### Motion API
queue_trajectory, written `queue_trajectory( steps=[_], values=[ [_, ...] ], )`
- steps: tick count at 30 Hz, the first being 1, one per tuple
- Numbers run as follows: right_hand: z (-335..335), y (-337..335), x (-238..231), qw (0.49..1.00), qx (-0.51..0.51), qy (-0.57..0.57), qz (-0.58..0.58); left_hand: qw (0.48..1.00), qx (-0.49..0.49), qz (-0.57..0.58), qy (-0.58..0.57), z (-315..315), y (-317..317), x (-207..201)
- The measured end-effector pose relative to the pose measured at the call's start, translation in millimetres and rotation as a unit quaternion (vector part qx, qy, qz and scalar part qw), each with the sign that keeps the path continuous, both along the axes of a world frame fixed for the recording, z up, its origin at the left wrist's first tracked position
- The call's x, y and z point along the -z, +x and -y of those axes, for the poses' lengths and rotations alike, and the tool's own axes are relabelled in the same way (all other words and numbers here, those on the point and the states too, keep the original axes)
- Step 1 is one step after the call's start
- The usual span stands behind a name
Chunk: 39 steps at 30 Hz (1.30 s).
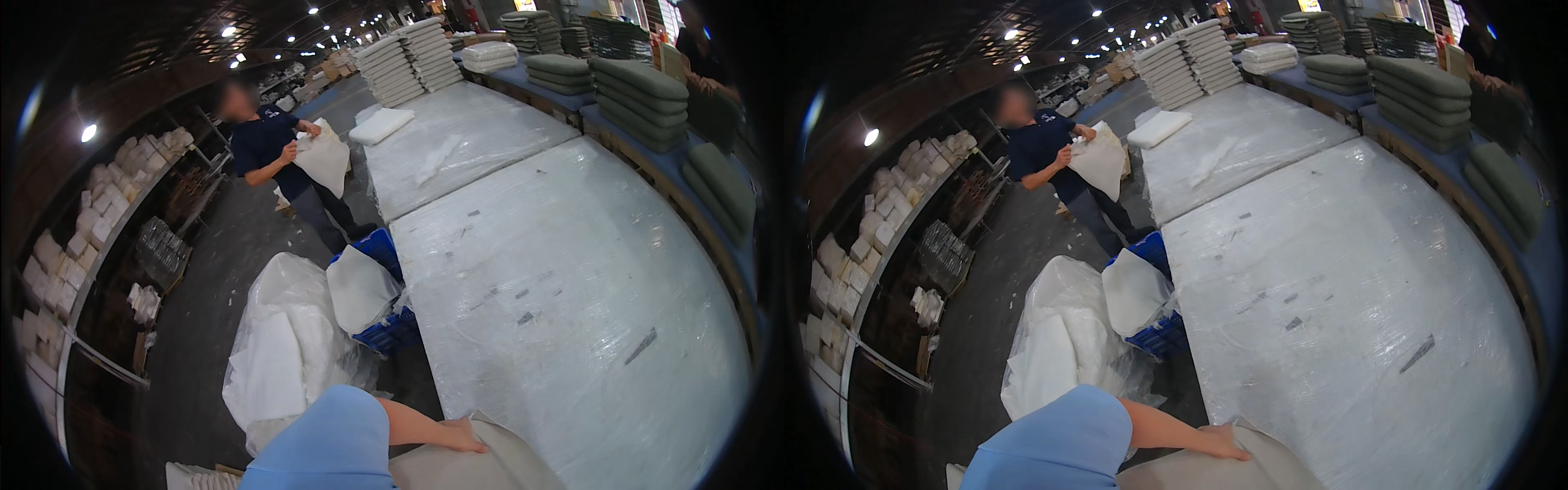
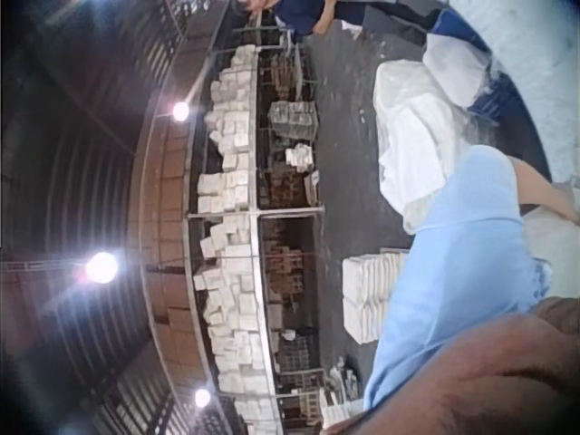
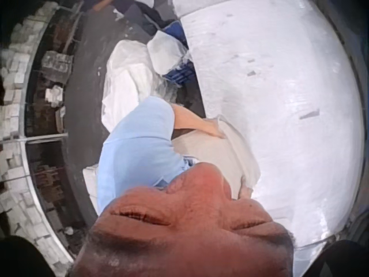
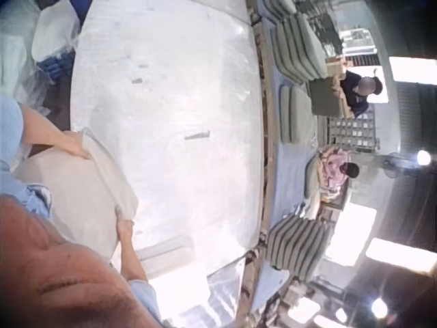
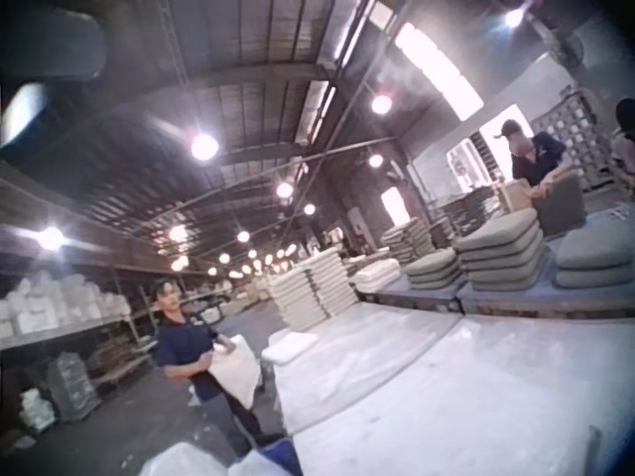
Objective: The person wraps rectangular foam blocks in plastic film on a workbench. They repeatedly pick up a foam block, cover it with film, fold and smooth the edges, then place the wrapped block on a stack. The person also handles a small plastic bag and places it on a foam block.
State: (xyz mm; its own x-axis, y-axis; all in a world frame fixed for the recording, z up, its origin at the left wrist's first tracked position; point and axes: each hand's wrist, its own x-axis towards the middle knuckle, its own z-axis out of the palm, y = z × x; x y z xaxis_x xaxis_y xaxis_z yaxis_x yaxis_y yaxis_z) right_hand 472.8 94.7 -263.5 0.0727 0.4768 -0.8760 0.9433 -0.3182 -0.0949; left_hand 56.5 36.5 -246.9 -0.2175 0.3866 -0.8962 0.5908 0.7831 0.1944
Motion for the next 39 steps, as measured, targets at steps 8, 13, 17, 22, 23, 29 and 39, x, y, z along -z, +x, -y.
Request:
queue_trajectory(
  steps=[8,13,17,22,23,29,39],
  values=[
    [-2.3,-4.4,18.8,0.999,-0.020,-0.028,-0.035,0.997,-0.002,0.054,0.055,-0.7,-12.5,-9.4],
    [19.2,17.7,-17.0,0.973,0.114,0.002,-0.198,0.988,-0.052,0.046,0.138,12.5,-24.3,-22.6],
    [75.9,61.8,-70.5,0.888,0.306,0.084,-0.334,0.865,-0.304,0.380,0.123,99.5,-36.8,-94.6],
    [101.9,40.2,-184.6,0.788,0.387,0.173,-0.447,0.743,-0.395,0.402,0.360,142.5,-14.6,-161.8],
    [90.8,36.1,-196.1,0.804,0.327,0.245,-0.432,0.774,-0.317,0.360,0.413,133.9,-11.2,-161.1],
    [60.9,-4.4,-275.6,0.877,-0.206,0.363,-0.236,0.745,0.277,-0.103,0.597,80.2,2.3,-241.4],
    [92.1,-164.4,-252.5,0.844,-0.352,0.368,-0.167,0.690,0.443,-0.091,0.565,71.0,41.4,-223.4]
  ],
)
